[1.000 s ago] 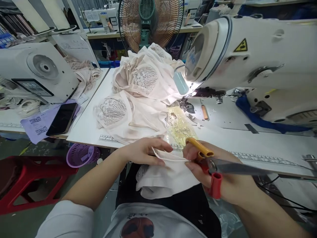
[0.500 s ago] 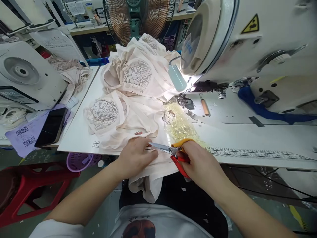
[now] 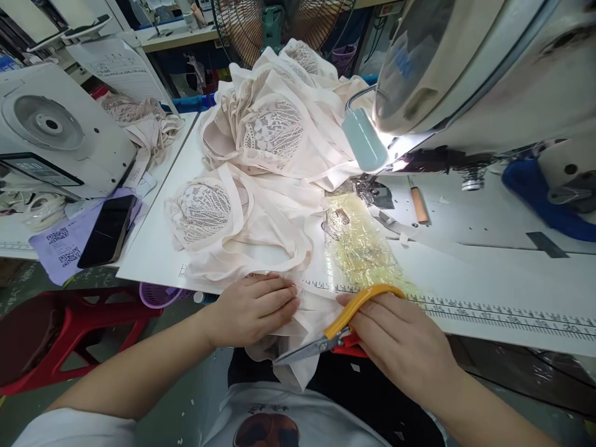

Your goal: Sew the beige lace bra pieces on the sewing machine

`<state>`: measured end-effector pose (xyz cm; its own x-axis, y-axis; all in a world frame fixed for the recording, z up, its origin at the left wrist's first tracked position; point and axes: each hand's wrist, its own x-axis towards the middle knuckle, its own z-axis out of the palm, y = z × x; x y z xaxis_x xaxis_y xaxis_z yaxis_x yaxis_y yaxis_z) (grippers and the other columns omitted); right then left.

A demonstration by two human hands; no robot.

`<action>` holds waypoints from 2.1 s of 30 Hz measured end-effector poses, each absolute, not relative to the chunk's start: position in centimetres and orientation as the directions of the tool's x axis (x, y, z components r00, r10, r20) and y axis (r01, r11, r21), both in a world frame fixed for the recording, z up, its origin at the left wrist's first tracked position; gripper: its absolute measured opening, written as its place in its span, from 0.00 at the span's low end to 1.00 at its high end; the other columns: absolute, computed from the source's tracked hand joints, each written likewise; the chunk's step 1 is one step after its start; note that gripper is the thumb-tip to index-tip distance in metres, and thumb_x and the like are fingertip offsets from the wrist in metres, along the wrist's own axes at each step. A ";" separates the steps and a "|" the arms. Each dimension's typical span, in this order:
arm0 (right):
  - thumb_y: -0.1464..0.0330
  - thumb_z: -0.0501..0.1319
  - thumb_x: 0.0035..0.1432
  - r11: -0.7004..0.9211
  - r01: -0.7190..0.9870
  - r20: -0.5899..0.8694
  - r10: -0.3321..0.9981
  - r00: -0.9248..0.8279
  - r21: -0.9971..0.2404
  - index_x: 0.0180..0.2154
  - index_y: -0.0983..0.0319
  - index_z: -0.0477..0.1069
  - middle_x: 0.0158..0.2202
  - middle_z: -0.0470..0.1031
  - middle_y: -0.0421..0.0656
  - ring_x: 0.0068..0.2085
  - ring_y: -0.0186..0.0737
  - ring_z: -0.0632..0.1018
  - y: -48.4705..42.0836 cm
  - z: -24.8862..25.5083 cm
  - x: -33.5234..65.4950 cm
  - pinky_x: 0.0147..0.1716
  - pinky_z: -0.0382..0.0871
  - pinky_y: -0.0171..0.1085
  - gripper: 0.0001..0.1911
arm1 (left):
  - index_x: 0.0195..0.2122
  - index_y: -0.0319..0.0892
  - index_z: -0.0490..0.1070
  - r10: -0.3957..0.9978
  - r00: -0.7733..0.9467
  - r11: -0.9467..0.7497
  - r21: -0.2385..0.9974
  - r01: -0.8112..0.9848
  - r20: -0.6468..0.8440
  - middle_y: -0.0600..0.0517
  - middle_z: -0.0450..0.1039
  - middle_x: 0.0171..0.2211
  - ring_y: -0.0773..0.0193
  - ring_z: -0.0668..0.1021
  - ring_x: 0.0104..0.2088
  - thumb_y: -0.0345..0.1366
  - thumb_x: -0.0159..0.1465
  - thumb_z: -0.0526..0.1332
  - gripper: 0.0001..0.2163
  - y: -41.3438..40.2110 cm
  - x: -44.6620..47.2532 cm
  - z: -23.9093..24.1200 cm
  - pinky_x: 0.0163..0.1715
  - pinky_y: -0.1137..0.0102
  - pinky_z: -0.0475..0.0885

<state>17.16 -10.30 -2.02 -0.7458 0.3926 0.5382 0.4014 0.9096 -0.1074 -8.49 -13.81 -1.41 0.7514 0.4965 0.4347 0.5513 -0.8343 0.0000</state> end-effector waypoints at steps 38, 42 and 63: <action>0.77 0.47 0.65 0.855 0.471 0.374 0.519 -0.769 -0.219 0.44 0.74 0.73 0.42 0.78 0.52 0.43 0.46 0.78 -11.4 -1.4 18.8 0.44 0.74 0.44 0.17 | 0.42 0.38 0.74 0.539 0.727 -0.793 -0.035 0.608 0.426 0.45 0.77 0.41 0.56 0.76 0.45 0.30 0.65 0.56 0.09 -13.6 -8.5 -1.6 0.42 0.62 0.71; 0.76 0.47 0.66 0.851 0.476 0.379 0.524 -0.762 -0.221 0.43 0.73 0.74 0.41 0.79 0.52 0.43 0.45 0.78 -11.3 -1.2 18.8 0.44 0.74 0.42 0.17 | 0.42 0.37 0.74 0.537 0.725 -0.793 -0.034 0.608 0.432 0.45 0.77 0.41 0.55 0.76 0.44 0.29 0.65 0.57 0.08 -13.6 -8.4 -1.6 0.41 0.62 0.71; 0.76 0.44 0.66 0.895 0.403 0.382 0.446 -0.810 -0.189 0.42 0.68 0.74 0.44 0.78 0.50 0.47 0.43 0.77 -10.9 -1.7 19.1 0.46 0.71 0.42 0.19 | 0.40 0.37 0.73 0.516 0.718 -0.802 -0.032 0.597 0.467 0.47 0.77 0.40 0.59 0.76 0.43 0.30 0.64 0.57 0.07 -13.5 -8.2 -1.5 0.42 0.65 0.72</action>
<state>19.14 -10.88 -1.70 -0.8095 0.4455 0.3824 0.4034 0.8953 -0.1890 -8.18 -13.55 -1.50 0.7183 0.5161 0.4666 0.5969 -0.8016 -0.0322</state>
